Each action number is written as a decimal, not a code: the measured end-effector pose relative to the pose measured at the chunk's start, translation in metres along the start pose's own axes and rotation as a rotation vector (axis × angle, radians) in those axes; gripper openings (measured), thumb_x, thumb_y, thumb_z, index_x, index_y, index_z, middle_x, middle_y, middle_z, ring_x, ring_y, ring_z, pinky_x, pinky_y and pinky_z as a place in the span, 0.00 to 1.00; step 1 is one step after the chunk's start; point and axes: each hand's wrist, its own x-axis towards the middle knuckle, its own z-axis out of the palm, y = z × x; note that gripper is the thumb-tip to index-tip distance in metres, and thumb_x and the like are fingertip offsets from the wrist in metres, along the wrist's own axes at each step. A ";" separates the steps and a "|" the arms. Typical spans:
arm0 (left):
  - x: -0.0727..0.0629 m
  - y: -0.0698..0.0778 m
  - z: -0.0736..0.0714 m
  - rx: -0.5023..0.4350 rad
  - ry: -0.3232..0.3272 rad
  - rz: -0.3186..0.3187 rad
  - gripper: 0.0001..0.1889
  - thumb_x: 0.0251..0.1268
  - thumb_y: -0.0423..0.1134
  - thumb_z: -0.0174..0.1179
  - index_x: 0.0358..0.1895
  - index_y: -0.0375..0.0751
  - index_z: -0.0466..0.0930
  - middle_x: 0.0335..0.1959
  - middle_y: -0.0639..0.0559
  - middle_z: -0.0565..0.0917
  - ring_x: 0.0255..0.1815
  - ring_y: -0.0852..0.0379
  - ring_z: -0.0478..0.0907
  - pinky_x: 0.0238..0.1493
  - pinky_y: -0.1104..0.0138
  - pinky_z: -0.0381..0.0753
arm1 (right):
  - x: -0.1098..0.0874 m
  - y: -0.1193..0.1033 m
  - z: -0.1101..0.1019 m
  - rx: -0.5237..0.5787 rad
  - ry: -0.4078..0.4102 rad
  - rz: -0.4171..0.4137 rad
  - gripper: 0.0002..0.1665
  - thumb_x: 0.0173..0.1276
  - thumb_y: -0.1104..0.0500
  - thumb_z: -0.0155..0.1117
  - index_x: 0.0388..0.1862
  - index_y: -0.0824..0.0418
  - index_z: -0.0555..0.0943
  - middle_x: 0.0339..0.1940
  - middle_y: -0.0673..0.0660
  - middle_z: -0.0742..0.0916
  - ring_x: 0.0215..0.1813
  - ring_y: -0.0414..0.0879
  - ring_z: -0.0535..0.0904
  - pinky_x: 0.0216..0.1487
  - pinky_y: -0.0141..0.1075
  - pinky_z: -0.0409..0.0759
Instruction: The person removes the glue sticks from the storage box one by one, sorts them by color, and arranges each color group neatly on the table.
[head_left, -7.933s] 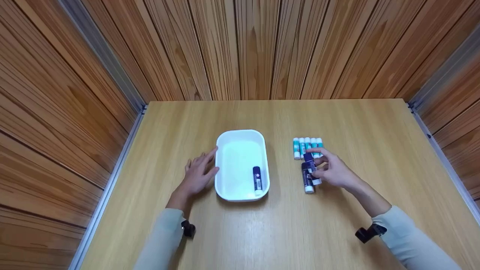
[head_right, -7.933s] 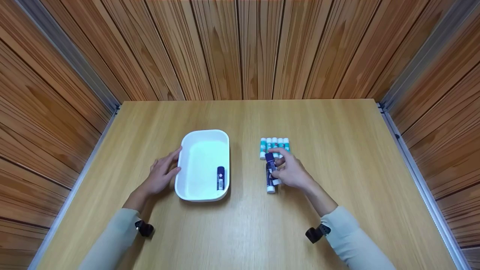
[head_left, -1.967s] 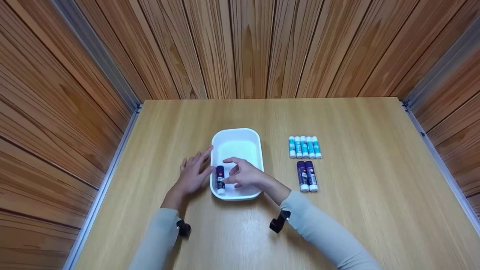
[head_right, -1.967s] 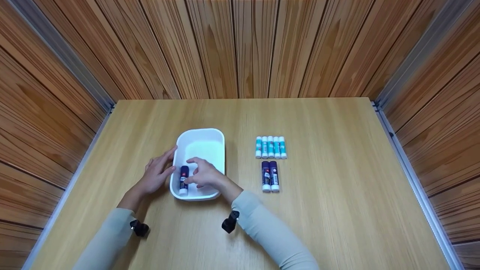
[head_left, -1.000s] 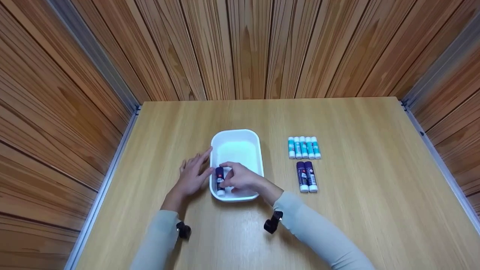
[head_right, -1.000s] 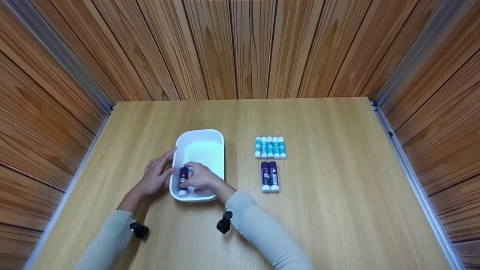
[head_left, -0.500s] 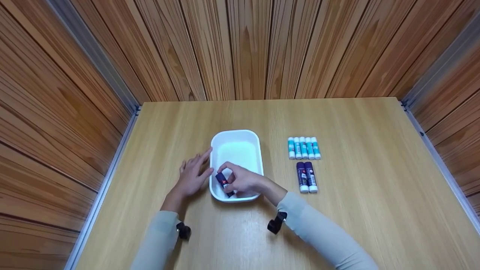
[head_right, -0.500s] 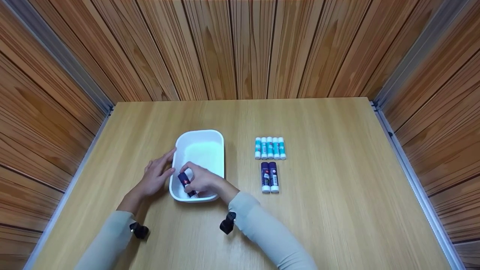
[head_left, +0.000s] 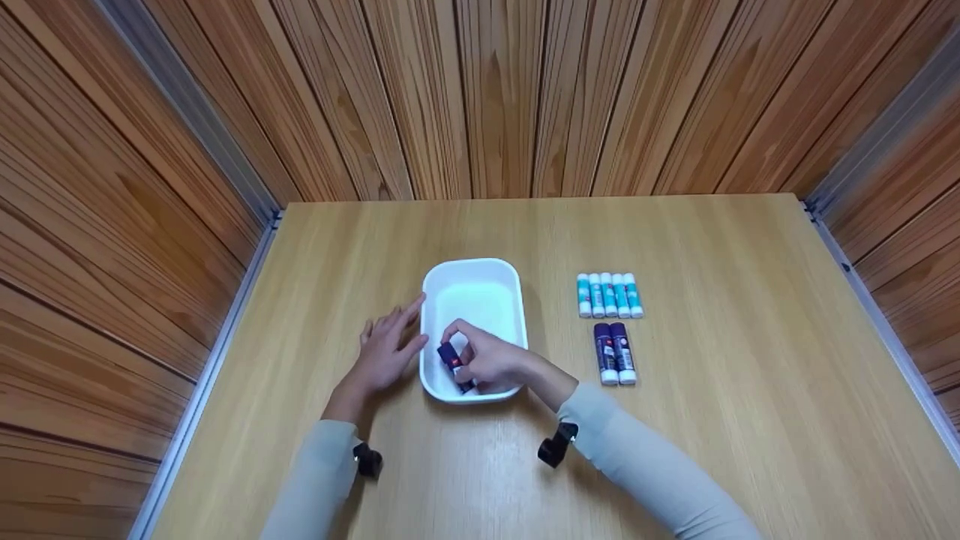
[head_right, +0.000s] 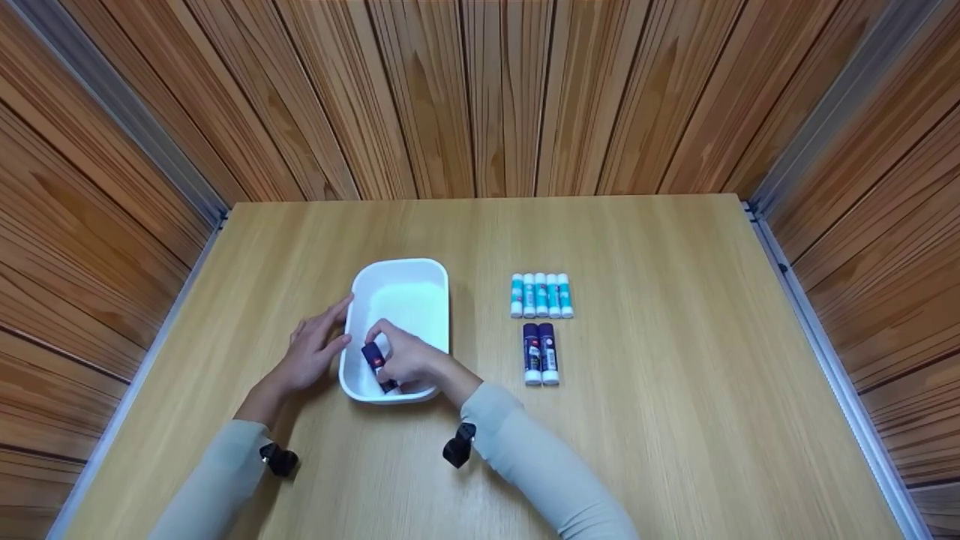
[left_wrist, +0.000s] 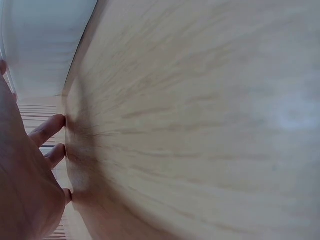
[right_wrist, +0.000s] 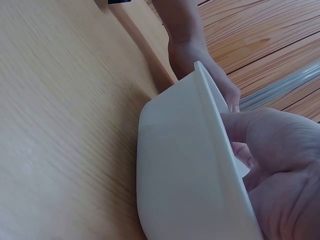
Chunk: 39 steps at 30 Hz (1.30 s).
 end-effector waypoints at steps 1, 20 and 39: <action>0.000 0.000 0.000 -0.002 -0.002 0.002 0.38 0.89 0.62 0.53 0.93 0.77 0.48 0.93 0.54 0.65 0.98 0.32 0.44 0.91 0.27 0.23 | 0.000 0.000 0.000 -0.003 0.001 0.000 0.32 0.77 0.70 0.70 0.72 0.48 0.71 0.44 0.56 0.81 0.42 0.49 0.82 0.37 0.37 0.79; -0.001 0.000 -0.001 0.019 -0.032 -0.006 0.40 0.86 0.70 0.49 0.93 0.81 0.44 0.96 0.56 0.59 0.99 0.32 0.41 0.91 0.27 0.23 | -0.012 -0.011 -0.005 -0.024 0.038 -0.040 0.33 0.77 0.70 0.70 0.72 0.46 0.71 0.50 0.57 0.82 0.42 0.48 0.85 0.38 0.38 0.87; -0.001 0.000 -0.003 0.021 -0.037 0.004 0.39 0.88 0.70 0.47 0.93 0.80 0.44 0.95 0.56 0.61 0.99 0.33 0.42 0.92 0.27 0.25 | -0.043 -0.013 -0.019 0.040 0.111 -0.083 0.33 0.77 0.69 0.70 0.73 0.46 0.72 0.58 0.62 0.80 0.41 0.49 0.83 0.38 0.33 0.84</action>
